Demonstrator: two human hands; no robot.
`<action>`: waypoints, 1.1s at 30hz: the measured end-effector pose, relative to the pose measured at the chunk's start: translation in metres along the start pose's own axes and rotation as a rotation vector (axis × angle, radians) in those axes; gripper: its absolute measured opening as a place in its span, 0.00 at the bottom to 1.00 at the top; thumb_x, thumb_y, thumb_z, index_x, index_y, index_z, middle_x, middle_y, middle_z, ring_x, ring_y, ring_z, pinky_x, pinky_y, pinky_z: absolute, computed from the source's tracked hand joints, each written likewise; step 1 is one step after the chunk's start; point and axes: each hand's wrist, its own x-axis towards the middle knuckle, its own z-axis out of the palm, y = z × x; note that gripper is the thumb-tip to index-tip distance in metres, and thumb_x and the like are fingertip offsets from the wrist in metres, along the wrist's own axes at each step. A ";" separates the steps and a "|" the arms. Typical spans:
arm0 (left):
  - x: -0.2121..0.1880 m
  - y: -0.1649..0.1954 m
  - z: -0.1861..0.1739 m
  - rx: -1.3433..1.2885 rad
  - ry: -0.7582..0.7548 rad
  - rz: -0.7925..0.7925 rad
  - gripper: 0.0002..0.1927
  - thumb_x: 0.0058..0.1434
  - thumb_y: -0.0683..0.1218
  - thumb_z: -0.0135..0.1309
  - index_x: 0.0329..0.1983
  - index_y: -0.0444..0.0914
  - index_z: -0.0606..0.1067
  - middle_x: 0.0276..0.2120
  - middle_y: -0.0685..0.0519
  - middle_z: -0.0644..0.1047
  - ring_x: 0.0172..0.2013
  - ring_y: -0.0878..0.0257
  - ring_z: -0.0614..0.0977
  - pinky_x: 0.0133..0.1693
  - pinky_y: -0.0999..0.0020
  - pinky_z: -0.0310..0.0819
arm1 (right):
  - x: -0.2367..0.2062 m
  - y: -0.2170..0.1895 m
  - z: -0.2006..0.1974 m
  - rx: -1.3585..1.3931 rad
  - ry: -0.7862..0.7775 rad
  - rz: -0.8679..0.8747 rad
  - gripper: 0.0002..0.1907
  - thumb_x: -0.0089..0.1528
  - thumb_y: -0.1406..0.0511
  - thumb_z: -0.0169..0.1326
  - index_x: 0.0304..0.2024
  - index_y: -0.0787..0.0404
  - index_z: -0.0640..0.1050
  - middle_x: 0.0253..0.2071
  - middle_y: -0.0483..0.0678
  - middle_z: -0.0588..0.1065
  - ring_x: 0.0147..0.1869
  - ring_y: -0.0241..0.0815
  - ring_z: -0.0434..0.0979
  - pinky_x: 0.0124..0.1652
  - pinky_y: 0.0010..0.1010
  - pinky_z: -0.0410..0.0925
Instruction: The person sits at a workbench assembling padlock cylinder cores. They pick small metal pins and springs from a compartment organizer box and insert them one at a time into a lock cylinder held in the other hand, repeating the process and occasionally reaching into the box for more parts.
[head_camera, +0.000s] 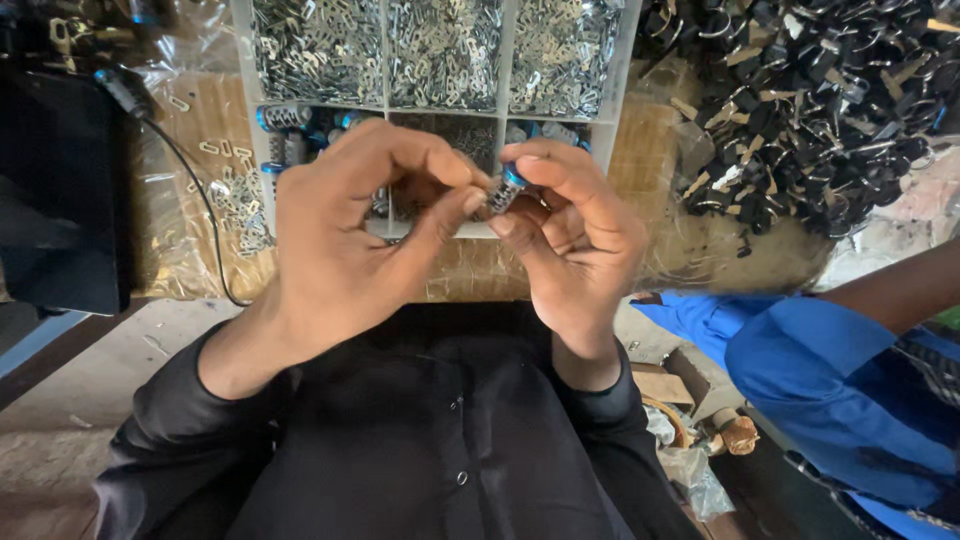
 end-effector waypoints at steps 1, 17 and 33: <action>-0.002 0.000 0.002 -0.063 0.017 0.025 0.07 0.71 0.35 0.63 0.47 0.32 0.75 0.40 0.50 0.82 0.41 0.66 0.86 0.44 0.75 0.81 | 0.000 0.001 0.000 -0.015 -0.004 -0.006 0.19 0.68 0.84 0.60 0.59 0.69 0.75 0.62 0.56 0.71 0.62 0.40 0.77 0.56 0.27 0.77; 0.002 0.000 -0.004 0.021 -0.005 0.025 0.11 0.65 0.37 0.68 0.46 0.34 0.77 0.39 0.53 0.81 0.34 0.66 0.82 0.42 0.71 0.77 | 0.002 0.000 0.000 -0.368 -0.001 -0.068 0.18 0.61 0.85 0.64 0.51 0.68 0.80 0.57 0.55 0.75 0.46 0.32 0.72 0.44 0.19 0.71; 0.008 -0.002 0.004 0.810 0.004 0.277 0.08 0.64 0.46 0.66 0.40 0.39 0.79 0.37 0.53 0.76 0.44 0.51 0.73 0.46 0.57 0.68 | 0.005 -0.001 -0.006 0.013 -0.006 -0.003 0.20 0.68 0.83 0.62 0.59 0.69 0.76 0.61 0.54 0.73 0.55 0.39 0.80 0.54 0.27 0.78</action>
